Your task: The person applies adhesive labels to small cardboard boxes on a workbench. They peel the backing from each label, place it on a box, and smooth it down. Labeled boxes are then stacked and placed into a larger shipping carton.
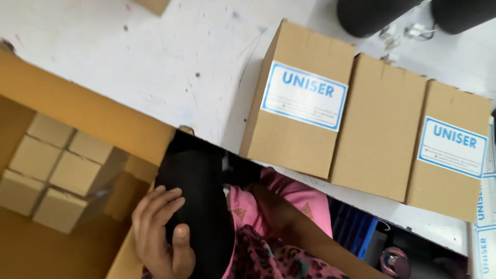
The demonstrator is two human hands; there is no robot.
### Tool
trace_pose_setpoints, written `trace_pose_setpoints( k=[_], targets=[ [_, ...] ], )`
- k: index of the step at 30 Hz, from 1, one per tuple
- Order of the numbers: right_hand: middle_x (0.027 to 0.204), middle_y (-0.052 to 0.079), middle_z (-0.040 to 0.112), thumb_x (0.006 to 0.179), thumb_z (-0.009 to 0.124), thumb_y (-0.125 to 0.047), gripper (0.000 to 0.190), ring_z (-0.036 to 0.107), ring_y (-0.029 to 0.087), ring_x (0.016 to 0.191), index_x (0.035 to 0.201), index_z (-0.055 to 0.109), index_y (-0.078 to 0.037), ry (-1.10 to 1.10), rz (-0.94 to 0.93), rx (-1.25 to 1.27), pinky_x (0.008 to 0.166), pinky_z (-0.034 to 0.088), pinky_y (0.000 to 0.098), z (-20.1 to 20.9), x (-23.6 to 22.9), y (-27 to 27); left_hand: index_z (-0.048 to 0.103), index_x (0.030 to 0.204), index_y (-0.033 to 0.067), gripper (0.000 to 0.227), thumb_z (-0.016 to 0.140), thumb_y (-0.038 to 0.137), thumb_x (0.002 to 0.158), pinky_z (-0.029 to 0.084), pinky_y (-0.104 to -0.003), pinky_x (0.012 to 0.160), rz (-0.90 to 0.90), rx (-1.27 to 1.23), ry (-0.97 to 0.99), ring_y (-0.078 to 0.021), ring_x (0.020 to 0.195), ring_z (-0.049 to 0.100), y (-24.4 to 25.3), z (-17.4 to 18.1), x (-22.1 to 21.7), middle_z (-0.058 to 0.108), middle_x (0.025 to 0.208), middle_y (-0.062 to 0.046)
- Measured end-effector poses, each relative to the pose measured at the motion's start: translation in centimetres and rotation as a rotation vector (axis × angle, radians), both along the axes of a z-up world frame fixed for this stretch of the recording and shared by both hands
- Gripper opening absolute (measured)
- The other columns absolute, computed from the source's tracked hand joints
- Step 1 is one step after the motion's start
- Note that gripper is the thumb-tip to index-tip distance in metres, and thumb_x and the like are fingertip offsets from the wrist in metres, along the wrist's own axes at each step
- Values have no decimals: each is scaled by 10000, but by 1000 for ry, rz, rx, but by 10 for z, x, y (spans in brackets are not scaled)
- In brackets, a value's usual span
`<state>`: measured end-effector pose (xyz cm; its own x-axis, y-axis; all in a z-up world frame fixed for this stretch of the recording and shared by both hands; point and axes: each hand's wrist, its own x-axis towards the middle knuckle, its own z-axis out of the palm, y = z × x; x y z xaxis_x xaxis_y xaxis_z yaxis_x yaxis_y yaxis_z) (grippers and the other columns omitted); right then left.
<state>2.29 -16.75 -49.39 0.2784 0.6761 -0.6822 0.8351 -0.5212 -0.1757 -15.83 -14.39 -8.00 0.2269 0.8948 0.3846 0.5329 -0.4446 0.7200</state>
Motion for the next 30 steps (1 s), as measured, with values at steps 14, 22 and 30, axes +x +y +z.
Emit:
trace_pose_setpoints(
  k=[14, 22, 30],
  targets=[
    [1204, 133, 673, 797, 670, -282, 370, 588, 328, 1204, 1110, 701, -86, 199, 242, -57, 1099, 369, 525, 56, -17, 28, 692, 1008, 4, 449, 448, 360, 1133, 492, -455, 1102, 144, 43, 4, -369, 1274, 594, -6, -16, -59, 672, 1184, -155],
    [1162, 109, 690, 766, 696, -213, 294, 595, 310, 1191, 1029, 729, -86, 323, 503, 634, 1118, 351, 523, 261, 4, -34, 705, 1055, 7, 270, 521, 205, 1051, 436, -474, 1147, 26, 41, -93, -379, 1291, 547, 10, -6, -93, 653, 1251, -155],
    [1153, 81, 697, 793, 703, -175, 274, 602, 275, 1166, 1052, 768, -117, 277, 470, 809, 1135, 367, 477, 272, -17, -44, 692, 1089, 3, 240, 518, 168, 1077, 441, -461, 1162, 49, -25, -235, -352, 1310, 567, 2, -8, -93, 659, 1275, -128]
  ],
)
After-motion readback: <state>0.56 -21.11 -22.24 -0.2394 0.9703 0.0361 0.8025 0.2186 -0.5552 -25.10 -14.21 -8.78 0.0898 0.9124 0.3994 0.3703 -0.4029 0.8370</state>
